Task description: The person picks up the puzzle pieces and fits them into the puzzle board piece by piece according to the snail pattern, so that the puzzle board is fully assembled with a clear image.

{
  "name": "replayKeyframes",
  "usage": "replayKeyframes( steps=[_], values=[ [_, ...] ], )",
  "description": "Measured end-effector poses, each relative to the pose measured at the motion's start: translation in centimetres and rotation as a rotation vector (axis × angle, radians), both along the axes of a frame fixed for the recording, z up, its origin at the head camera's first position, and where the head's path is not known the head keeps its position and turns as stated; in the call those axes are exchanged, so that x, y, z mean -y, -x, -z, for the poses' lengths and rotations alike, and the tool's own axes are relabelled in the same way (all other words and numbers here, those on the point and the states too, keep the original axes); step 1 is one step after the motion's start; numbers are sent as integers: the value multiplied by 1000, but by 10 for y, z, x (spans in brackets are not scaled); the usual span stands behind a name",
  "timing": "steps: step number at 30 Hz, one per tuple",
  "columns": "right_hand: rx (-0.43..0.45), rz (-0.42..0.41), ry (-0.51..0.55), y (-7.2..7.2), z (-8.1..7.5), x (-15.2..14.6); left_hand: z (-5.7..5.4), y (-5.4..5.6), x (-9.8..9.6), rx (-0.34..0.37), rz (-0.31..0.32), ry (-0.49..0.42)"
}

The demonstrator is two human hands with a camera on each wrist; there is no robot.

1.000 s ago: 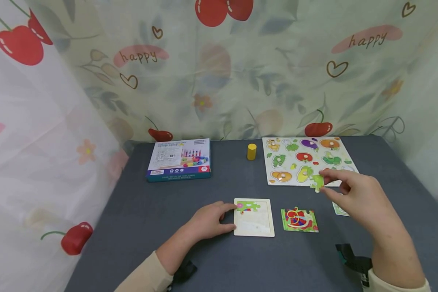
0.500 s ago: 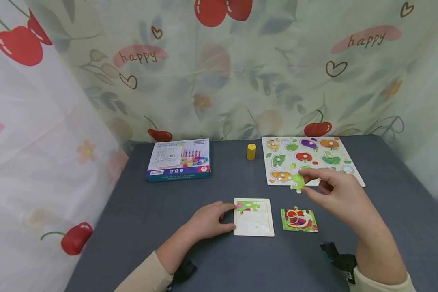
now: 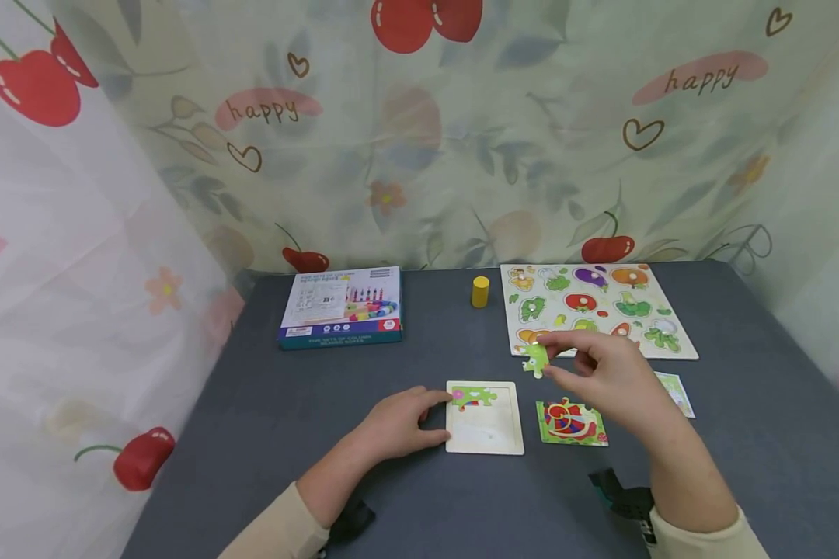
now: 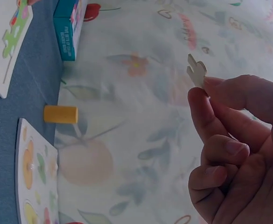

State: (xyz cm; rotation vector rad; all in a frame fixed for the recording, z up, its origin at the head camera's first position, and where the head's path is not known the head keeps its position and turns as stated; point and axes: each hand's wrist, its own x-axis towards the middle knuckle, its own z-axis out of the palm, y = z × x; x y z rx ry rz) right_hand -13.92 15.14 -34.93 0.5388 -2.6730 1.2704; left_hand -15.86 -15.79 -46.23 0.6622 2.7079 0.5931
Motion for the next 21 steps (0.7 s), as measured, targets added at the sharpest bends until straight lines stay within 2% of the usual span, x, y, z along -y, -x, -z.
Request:
replayKeyframes(
  steps=[12,21],
  values=[
    [112,4,-44,22,32,9,3,1,0,-2,-3,-15],
    [192,-24,-53,30,49,15,4,1,0,-10,0,-9]
  ],
)
